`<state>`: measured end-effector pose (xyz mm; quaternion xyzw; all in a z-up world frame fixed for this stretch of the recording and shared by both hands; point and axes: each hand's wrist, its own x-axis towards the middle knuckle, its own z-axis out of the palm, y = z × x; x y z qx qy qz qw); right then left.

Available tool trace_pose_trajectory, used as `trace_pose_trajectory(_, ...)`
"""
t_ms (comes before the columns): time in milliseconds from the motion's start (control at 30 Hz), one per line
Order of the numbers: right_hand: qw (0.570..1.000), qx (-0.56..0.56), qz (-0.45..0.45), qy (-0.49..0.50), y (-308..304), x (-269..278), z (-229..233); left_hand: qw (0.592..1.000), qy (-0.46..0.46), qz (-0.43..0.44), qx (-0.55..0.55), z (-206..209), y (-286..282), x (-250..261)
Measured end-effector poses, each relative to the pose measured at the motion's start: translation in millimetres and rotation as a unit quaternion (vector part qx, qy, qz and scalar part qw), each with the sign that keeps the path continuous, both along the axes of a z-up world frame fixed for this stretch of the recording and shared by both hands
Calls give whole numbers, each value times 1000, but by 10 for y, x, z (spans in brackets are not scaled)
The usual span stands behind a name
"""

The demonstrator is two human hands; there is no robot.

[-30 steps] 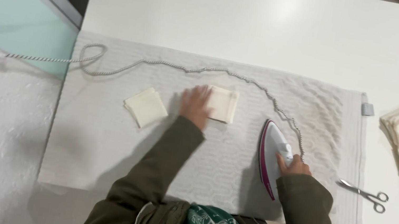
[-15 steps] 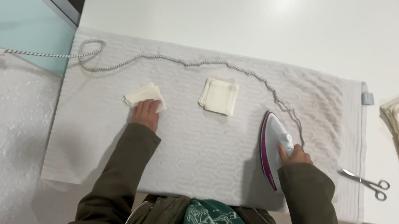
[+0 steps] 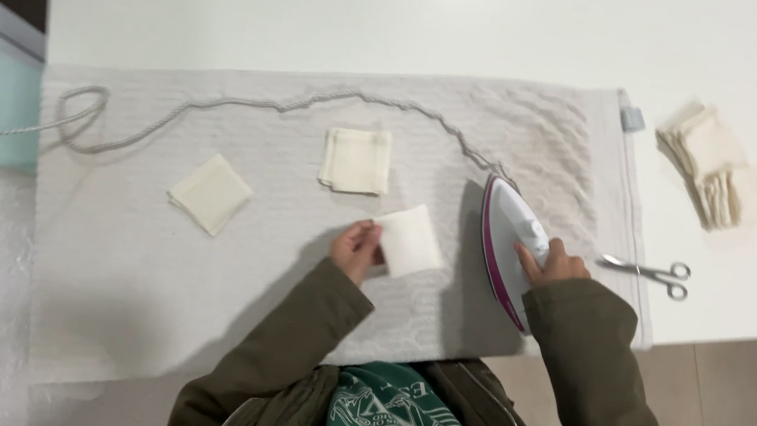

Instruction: Ironing small square fabric pieces on a towel-covered table.

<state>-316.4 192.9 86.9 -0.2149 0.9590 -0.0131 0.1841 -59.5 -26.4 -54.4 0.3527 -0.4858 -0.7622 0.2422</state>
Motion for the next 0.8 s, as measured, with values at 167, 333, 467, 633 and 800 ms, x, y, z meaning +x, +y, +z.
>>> trace_pose_trajectory(167, 998, 3, -4, -67, -35, 314, 232, 978, 15, -46, 203, 45, 321, 88)
trace_pose_trajectory(333, 982, 59, 69, -163, -246, 851, 262, 989, -132, -71, 23, 709, 190, 401)
trace_pose_trajectory(467, 969, 73, 165, -170, -410, 1040, -90, 838, -118, -122, -519, 916, 116, 491)
trace_pose_trajectory(633, 979, -4, 186, -78, -463, 1121, -386, 783, -142, -129, -592, 752, 121, 572)
trace_pose_trajectory(800, 970, 22, 203, -130, -526, 1129, -360, 809, -120, -131, -560, 704, 79, 606)
